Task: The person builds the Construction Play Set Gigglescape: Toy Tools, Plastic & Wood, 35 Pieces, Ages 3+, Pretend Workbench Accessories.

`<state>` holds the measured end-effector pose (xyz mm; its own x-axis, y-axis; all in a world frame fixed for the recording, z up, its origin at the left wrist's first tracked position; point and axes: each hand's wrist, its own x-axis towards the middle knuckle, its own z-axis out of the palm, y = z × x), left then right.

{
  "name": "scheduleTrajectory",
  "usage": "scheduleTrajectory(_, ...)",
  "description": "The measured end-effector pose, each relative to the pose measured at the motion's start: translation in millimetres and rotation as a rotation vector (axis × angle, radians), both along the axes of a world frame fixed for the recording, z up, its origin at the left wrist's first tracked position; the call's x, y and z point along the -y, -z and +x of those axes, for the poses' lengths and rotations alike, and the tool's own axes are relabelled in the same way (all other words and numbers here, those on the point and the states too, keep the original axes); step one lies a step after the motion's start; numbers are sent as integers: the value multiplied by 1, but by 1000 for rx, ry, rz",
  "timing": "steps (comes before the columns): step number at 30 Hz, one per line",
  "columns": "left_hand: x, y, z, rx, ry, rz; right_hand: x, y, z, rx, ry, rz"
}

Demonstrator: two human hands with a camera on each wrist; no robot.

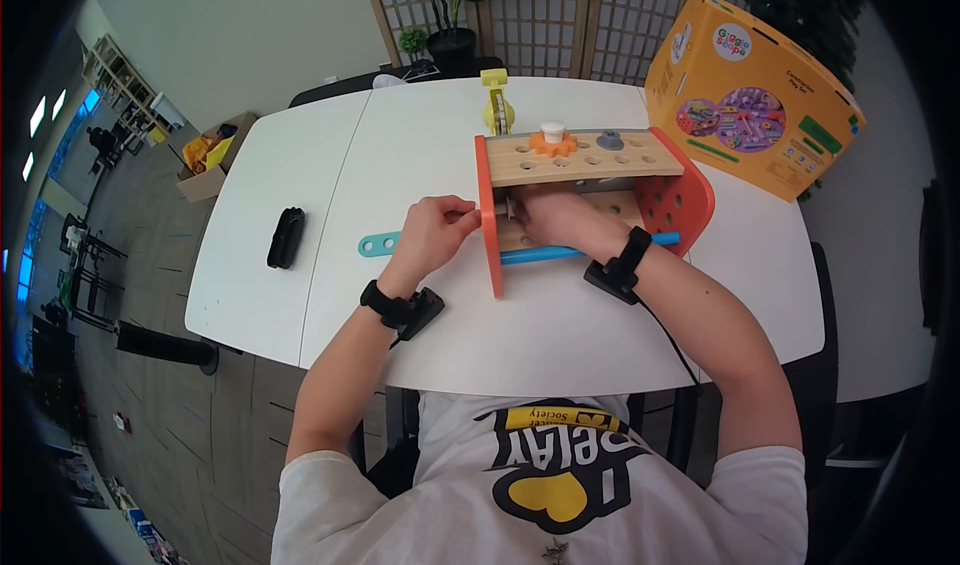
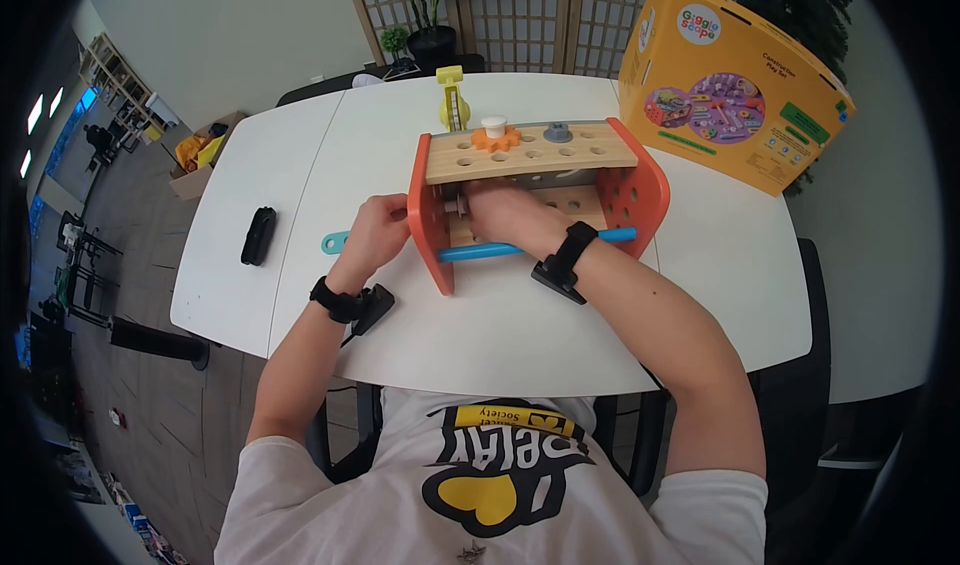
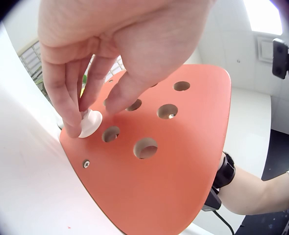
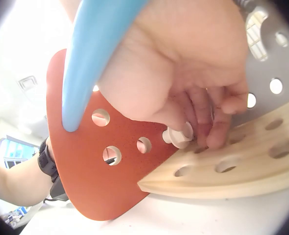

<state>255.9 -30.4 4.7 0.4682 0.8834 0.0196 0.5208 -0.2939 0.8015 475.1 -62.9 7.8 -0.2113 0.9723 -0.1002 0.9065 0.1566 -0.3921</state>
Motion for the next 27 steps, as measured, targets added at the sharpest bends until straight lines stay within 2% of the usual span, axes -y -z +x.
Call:
scheduleTrajectory(6,-1,1,0,2,-9,-11,1,3,-1,-3,75,17)
scheduleTrajectory(12,-1,1,1,11,-3,-10,14,-12,-2,-149,69,67)
scheduleTrajectory(18,-1,3,1,7,-4,-6,-4,10,3,50,-64,39)
scheduleTrajectory(21,-1,3,0,8,-4,-9,-2,5,1,55,1,-23)
scheduleTrajectory(24,-1,2,1,-16,-12,-8,10,-10,-4,-45,75,73)
scheduleTrajectory(27,-1,3,1,-10,-8,-3,11,-6,1,-138,-3,150)
